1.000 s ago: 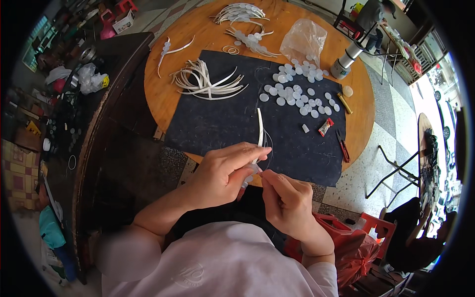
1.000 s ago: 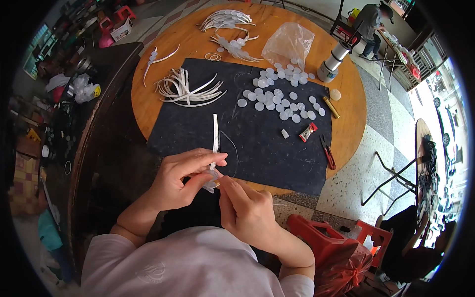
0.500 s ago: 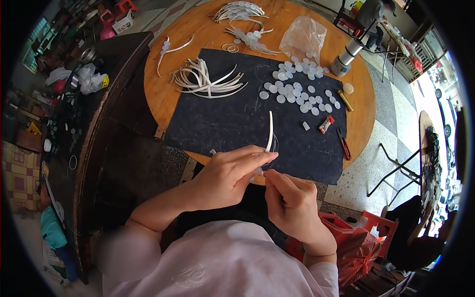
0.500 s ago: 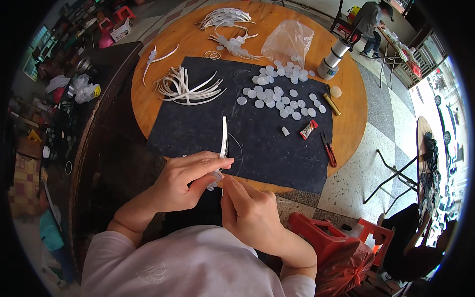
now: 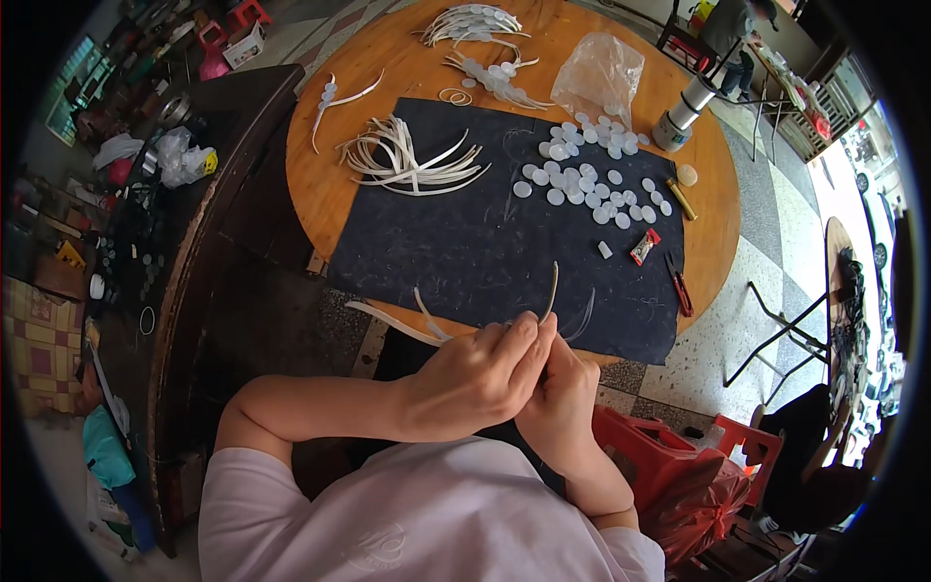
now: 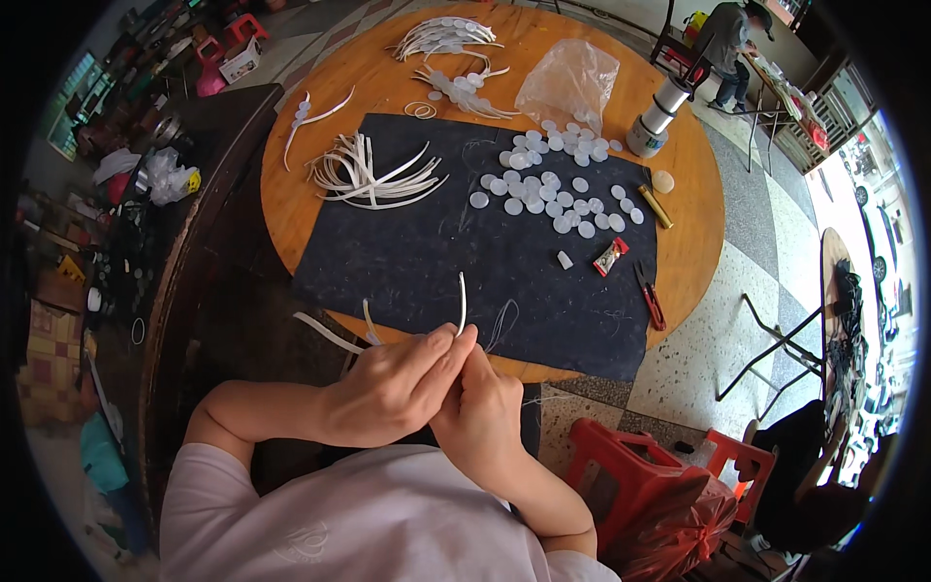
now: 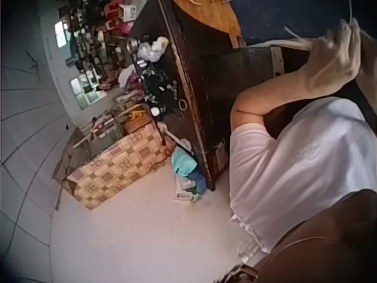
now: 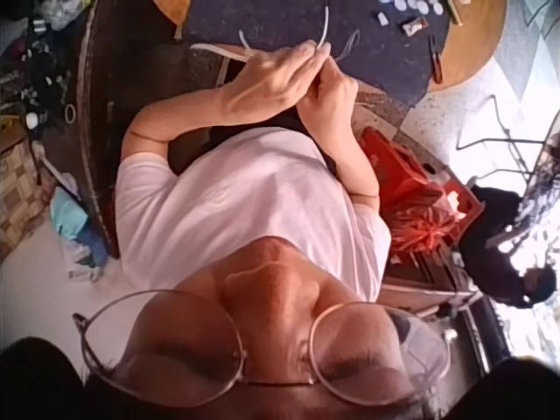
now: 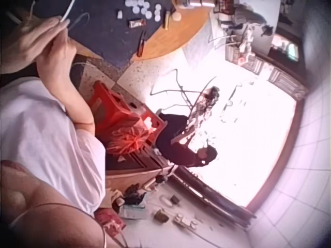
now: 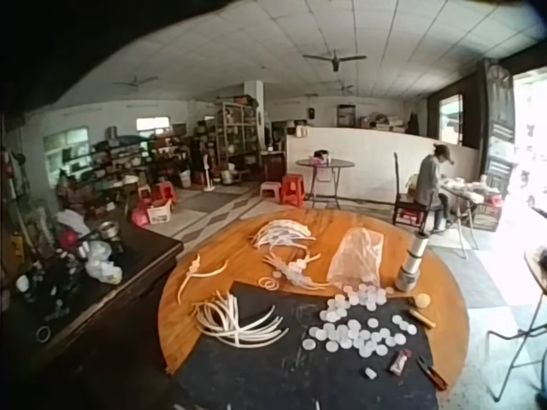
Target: Assembling small decorative components by threading them onto a wire and using glue to secure them.
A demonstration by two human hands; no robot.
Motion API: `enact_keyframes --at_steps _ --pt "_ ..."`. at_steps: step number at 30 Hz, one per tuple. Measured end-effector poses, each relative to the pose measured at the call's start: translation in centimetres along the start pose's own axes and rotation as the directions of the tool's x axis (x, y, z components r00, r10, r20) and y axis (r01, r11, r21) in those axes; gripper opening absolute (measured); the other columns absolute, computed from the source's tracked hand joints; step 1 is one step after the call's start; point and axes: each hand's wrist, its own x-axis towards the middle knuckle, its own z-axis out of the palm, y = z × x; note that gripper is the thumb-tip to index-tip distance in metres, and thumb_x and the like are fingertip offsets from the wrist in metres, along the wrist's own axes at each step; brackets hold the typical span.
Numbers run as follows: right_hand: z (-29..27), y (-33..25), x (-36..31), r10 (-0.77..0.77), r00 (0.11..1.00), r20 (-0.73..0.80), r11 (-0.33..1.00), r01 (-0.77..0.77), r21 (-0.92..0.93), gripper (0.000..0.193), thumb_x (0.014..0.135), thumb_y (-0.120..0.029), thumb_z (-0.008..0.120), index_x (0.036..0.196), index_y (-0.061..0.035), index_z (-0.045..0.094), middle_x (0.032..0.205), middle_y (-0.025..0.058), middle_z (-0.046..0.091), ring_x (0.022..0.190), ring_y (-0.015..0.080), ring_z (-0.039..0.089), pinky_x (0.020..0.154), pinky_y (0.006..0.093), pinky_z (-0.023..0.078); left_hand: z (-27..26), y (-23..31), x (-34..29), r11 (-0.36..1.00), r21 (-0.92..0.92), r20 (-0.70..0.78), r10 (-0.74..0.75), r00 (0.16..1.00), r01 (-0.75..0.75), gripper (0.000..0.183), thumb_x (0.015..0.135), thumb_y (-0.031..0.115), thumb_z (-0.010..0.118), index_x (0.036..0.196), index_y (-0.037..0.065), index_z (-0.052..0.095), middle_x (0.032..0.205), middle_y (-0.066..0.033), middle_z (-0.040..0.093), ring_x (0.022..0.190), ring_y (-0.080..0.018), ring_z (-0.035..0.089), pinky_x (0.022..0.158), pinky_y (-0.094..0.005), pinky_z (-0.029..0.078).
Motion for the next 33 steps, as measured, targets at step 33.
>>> enact_keyframes --at_steps 33 --pt "-4.7 1.3 2.2 0.143 0.81 -0.569 0.806 0.239 0.542 0.014 0.093 -0.009 0.046 0.099 0.0017 0.052 0.079 0.0086 0.061 0.07 0.0168 0.062 0.061 0.0275 0.049 -3.2 -3.2 0.9 0.956 -0.026 0.002 0.292 0.956 -0.292 0.027 0.067 0.0 0.065 0.094 -0.004 0.063 0.089 -0.0103 0.056 0.064 -0.015 0.055 0.05 -0.0233 0.049"
